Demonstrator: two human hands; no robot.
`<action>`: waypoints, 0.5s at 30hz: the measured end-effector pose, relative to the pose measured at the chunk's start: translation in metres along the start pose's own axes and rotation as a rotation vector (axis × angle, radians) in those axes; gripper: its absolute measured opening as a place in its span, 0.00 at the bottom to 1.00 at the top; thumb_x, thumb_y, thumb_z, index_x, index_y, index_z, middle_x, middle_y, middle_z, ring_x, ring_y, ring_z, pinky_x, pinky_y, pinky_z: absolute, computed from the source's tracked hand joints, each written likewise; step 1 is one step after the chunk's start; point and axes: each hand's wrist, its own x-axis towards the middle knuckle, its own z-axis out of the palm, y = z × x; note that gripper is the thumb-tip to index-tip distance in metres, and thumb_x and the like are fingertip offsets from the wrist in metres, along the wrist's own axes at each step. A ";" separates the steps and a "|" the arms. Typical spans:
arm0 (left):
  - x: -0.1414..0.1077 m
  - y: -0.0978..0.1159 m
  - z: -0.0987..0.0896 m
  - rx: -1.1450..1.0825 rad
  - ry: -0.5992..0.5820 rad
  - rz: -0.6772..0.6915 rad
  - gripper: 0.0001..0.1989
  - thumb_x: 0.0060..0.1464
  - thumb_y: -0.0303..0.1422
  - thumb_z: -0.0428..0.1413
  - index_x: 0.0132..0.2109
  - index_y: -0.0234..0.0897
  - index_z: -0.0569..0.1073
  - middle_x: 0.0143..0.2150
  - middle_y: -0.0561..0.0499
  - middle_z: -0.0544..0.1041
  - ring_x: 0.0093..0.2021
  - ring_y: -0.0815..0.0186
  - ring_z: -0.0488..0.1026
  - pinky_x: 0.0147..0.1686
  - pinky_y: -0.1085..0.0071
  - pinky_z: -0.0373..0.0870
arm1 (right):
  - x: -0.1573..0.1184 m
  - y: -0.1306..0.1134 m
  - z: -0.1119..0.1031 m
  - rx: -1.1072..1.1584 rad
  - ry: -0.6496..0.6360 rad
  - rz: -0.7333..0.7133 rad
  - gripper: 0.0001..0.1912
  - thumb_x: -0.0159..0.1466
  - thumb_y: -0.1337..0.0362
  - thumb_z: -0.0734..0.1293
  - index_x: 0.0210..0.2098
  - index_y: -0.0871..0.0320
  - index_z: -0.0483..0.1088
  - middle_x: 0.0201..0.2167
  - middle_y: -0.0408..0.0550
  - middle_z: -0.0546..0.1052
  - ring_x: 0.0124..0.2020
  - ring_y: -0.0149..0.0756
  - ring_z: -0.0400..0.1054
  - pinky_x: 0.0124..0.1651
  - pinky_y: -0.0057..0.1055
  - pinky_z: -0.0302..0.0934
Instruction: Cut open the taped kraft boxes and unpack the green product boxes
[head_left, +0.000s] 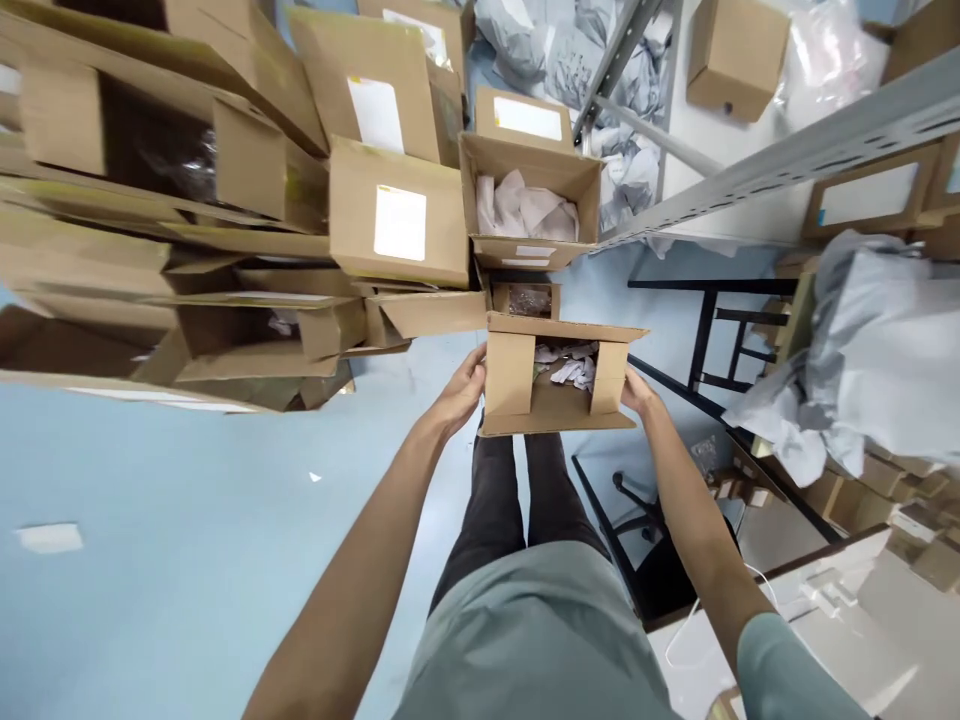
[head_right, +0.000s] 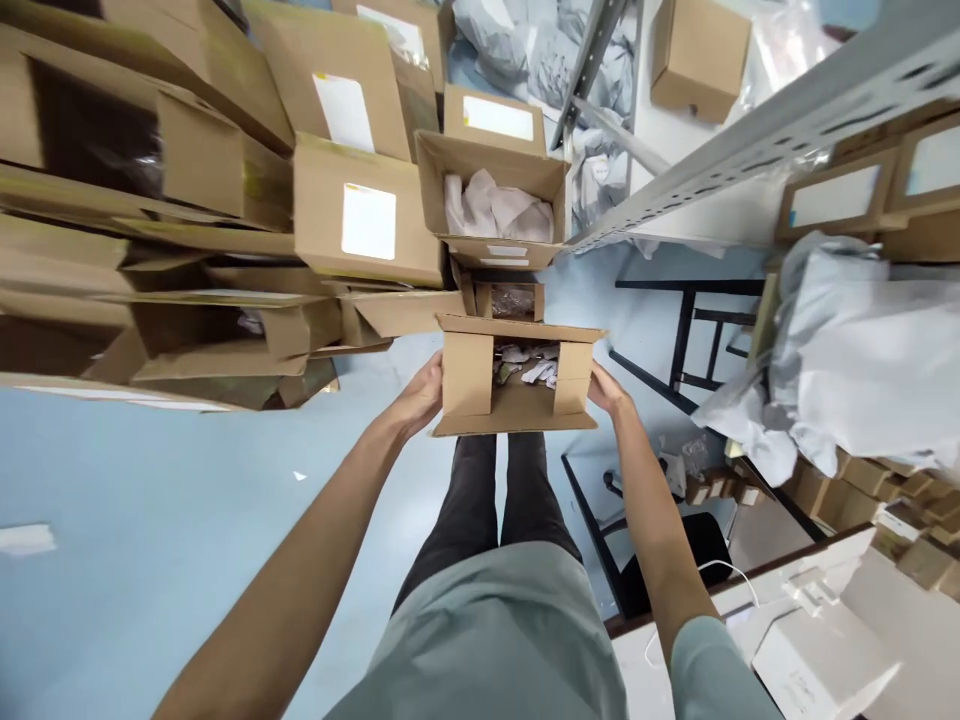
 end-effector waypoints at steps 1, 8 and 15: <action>0.019 -0.006 -0.007 -0.017 0.008 0.007 0.62 0.45 0.73 0.72 0.76 0.39 0.73 0.73 0.33 0.78 0.74 0.37 0.74 0.75 0.44 0.70 | 0.024 -0.004 0.001 0.011 -0.006 0.002 0.14 0.66 0.48 0.78 0.34 0.49 0.77 0.35 0.46 0.88 0.54 0.52 0.84 0.58 0.43 0.79; 0.142 -0.052 -0.044 -0.083 0.070 0.085 0.54 0.44 0.74 0.71 0.65 0.39 0.80 0.67 0.34 0.83 0.75 0.40 0.74 0.74 0.44 0.72 | 0.179 -0.024 0.002 0.049 -0.086 -0.011 0.15 0.71 0.46 0.76 0.36 0.50 0.76 0.32 0.43 0.86 0.48 0.47 0.84 0.56 0.39 0.78; 0.197 -0.090 -0.062 -0.120 0.235 0.136 0.51 0.43 0.74 0.72 0.59 0.37 0.81 0.61 0.34 0.86 0.73 0.45 0.77 0.70 0.51 0.77 | 0.267 -0.016 -0.004 0.055 -0.155 0.051 0.23 0.74 0.38 0.71 0.37 0.51 0.78 0.28 0.43 0.84 0.42 0.46 0.83 0.52 0.40 0.80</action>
